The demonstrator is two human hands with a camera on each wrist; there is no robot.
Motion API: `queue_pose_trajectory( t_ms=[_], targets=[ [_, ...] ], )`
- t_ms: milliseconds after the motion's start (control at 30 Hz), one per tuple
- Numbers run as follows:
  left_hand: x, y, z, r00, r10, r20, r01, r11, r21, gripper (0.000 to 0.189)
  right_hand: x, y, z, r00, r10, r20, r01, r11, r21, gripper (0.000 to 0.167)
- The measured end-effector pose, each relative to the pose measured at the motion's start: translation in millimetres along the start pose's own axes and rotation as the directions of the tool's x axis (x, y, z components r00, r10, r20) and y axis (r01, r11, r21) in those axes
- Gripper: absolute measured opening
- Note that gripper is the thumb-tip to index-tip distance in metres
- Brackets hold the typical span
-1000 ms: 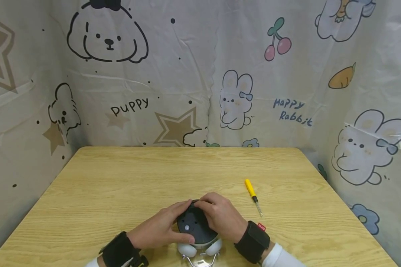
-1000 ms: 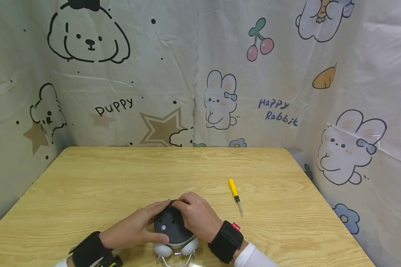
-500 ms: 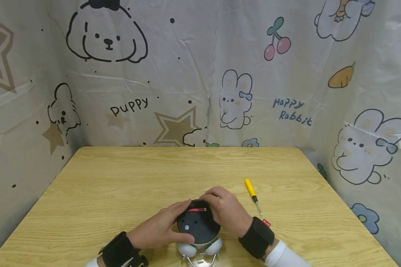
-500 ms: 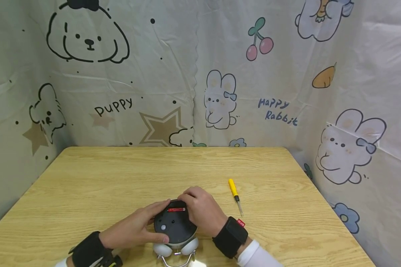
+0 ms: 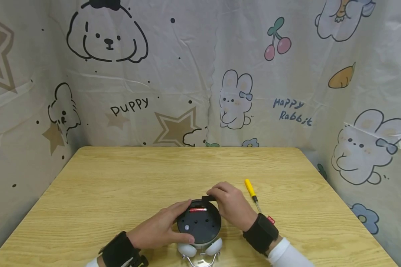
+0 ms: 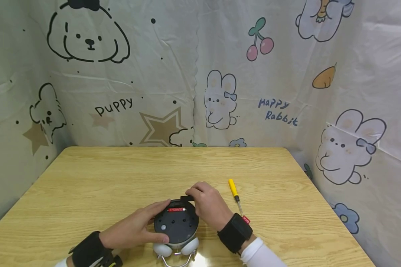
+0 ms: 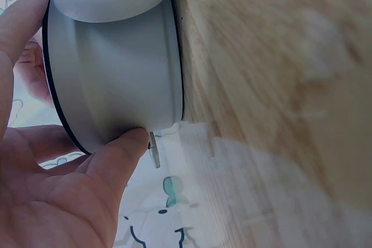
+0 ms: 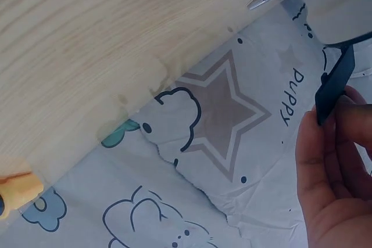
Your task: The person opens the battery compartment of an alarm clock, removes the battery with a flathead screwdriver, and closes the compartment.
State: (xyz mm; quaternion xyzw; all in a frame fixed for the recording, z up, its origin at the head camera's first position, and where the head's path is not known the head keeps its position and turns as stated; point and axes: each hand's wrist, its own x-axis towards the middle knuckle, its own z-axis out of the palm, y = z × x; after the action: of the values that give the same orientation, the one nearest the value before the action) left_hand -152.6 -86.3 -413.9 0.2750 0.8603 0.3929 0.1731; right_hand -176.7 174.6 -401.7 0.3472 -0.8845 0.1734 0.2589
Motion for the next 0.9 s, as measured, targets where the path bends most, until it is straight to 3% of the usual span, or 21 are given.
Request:
queue_pose_trajectory(
  t_ms=[300,733,900],
  targets=[
    [0.1,3.0,-0.3,1.000,-0.001,-0.006,0.001,1.000,-0.004,0.105,-1.3,13,-3,0.998,0.061,-0.012,-0.061,0.998,-0.029,0.019],
    [-0.2,4.2,0.4,1.000,-0.027,-0.003,0.027,1.000,-0.009,0.105,-4.9,25,-2,0.984,0.142,0.103,-0.138,0.989,-0.042,0.020],
    [0.5,4.7,0.3,1.000,-0.031,0.000,0.031,0.999,-0.011,0.104,-6.6,28,1,0.969,0.179,0.171,-0.173,0.984,-0.051,0.022]
  ],
)
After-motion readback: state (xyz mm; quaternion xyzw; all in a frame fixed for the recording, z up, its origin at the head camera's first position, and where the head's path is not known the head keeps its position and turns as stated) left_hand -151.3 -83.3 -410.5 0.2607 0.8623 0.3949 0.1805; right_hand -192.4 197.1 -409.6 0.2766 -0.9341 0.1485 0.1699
